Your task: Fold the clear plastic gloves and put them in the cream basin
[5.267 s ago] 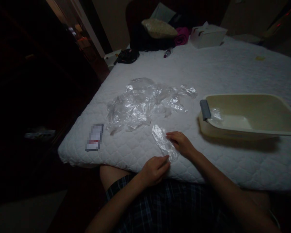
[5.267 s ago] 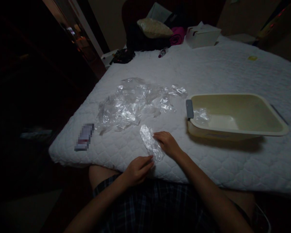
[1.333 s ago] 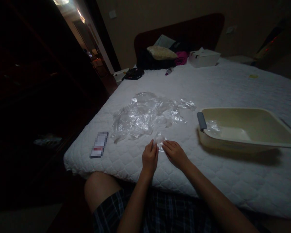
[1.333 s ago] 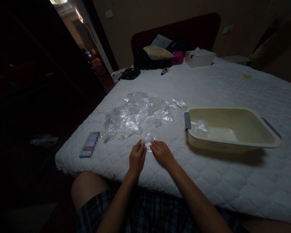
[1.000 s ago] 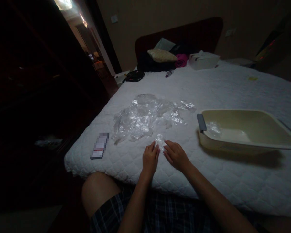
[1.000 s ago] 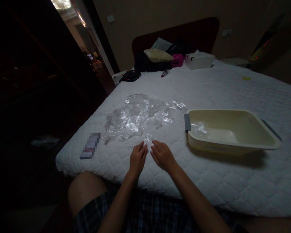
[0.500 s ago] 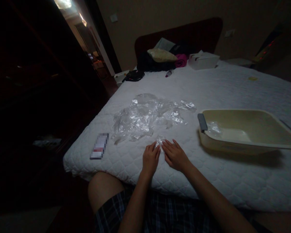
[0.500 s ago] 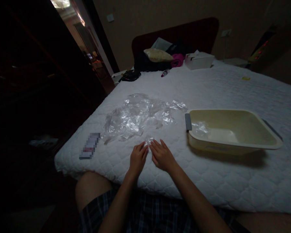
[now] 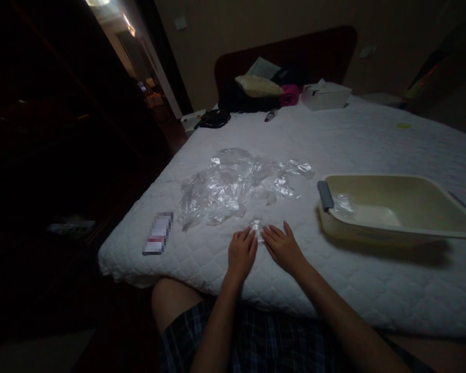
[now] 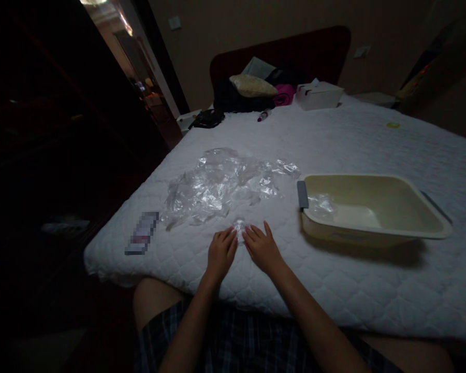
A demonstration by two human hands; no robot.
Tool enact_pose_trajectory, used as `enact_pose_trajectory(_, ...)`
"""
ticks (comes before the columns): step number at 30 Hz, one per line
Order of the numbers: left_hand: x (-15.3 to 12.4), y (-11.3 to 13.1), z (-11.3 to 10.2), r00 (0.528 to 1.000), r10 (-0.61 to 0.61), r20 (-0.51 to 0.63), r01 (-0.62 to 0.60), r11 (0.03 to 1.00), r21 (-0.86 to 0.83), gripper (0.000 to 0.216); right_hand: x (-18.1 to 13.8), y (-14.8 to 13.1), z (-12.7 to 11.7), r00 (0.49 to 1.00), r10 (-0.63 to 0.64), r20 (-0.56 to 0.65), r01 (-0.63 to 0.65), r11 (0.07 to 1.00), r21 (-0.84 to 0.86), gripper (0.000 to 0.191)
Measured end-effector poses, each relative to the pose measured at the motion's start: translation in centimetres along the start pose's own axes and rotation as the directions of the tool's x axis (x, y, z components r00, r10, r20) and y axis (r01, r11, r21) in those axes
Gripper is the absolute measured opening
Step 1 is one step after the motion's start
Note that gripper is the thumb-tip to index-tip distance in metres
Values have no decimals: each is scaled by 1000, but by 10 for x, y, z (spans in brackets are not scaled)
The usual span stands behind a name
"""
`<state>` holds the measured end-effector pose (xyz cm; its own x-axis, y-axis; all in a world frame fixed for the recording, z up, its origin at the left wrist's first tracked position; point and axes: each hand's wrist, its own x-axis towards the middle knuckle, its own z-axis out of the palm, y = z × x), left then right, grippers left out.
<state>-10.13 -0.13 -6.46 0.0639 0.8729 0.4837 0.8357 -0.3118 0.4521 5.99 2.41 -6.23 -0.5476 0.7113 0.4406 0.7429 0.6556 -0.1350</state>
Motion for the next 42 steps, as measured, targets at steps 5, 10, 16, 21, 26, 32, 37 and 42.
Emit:
enact_pose_trajectory(5,-3,-4,1,975,-194,-107,168,963,-210,31,0,2,2,1000,5,6,-5,999,34,26)
enact_pose_trajectory(10,-6,-8,4,952,-288,-103,243,918,-314,30,8,5,-28,991,122,50,-130,963,237,22)
enact_pose_trajectory(16,-6,-7,3,958,-266,-103,227,930,-288,29,28,29,-107,951,181,250,-293,785,546,29)
enact_pose_trajectory(21,-9,-7,4,968,-232,-97,201,946,-255,29,36,75,-168,909,216,356,-387,754,531,32)
enact_pose_trajectory(26,-9,-7,4,971,-216,-104,190,957,-217,29,38,129,-214,821,353,449,-547,711,442,37)
enact_pose_trajectory(32,-7,-5,1,979,-182,-94,165,973,-159,27,38,185,-229,690,443,572,-692,635,342,26)
enact_pose_trajectory(37,-7,-6,2,979,-182,-95,167,975,-144,26,41,211,-196,620,369,693,-658,725,202,23)
enact_pose_trajectory(42,-7,-7,3,980,-177,-92,164,977,-134,25,48,221,-157,672,357,649,-562,816,133,23)
